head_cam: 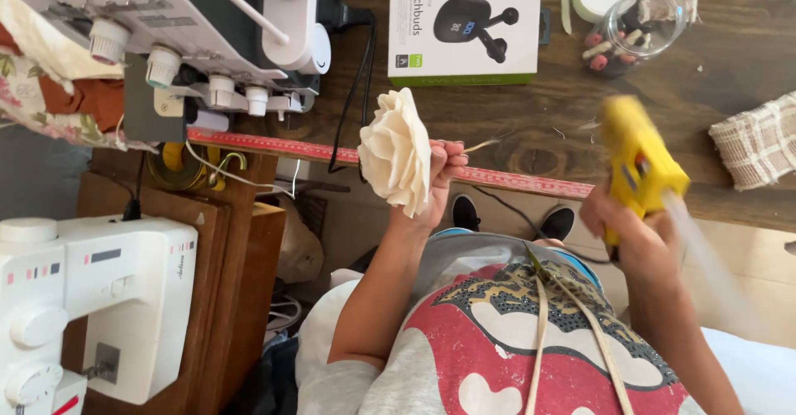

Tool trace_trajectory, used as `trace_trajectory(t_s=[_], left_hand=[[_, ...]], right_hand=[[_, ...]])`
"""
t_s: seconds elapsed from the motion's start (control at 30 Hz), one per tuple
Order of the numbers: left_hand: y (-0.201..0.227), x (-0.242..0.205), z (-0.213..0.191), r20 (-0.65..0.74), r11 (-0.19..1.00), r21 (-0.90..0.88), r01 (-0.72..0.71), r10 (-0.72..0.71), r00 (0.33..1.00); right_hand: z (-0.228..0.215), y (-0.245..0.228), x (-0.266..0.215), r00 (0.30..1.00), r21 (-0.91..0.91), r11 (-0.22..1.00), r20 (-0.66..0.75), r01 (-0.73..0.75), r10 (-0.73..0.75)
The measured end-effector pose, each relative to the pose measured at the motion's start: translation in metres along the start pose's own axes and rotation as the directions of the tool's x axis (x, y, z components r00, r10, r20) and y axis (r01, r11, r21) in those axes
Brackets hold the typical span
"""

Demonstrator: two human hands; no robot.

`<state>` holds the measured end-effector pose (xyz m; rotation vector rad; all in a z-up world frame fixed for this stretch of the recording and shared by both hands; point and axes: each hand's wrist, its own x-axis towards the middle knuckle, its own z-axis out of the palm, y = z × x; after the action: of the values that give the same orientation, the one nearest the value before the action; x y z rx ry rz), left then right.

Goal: Making a decorative flower by folding and gluing fabric strips

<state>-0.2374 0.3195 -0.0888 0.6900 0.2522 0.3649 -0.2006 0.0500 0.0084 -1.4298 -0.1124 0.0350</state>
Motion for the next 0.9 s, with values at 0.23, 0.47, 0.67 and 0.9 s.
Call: trace_trajectory(t_s=[0.23,0.47,0.67,0.9], left_hand=[[-0.015,0.006,0.014,0.058,0.998,0.028,0.059,-0.061,0.997],[-0.018,0.008,0.028,0.108,0.996,0.087,0.033,-0.042,0.993],[0.011,0.012,0.036,0.24,0.98,0.17,0.107,-0.146,0.96],[-0.009,0.007,0.031,0.141,0.988,0.136,0.078,-0.097,0.985]], right_hand=[[0.025,-0.023,-0.012,0.903,0.185,0.982,0.417,0.027,-0.104],[0.041,-0.031,-0.016,0.951,0.011,1.0,0.31,-0.027,0.022],[0.047,-0.054,-0.016,0.944,-0.131,0.991,0.326,-0.001,0.044],[0.047,-0.051,-0.015,0.943,-0.185,0.983,0.322,-0.019,0.079]])
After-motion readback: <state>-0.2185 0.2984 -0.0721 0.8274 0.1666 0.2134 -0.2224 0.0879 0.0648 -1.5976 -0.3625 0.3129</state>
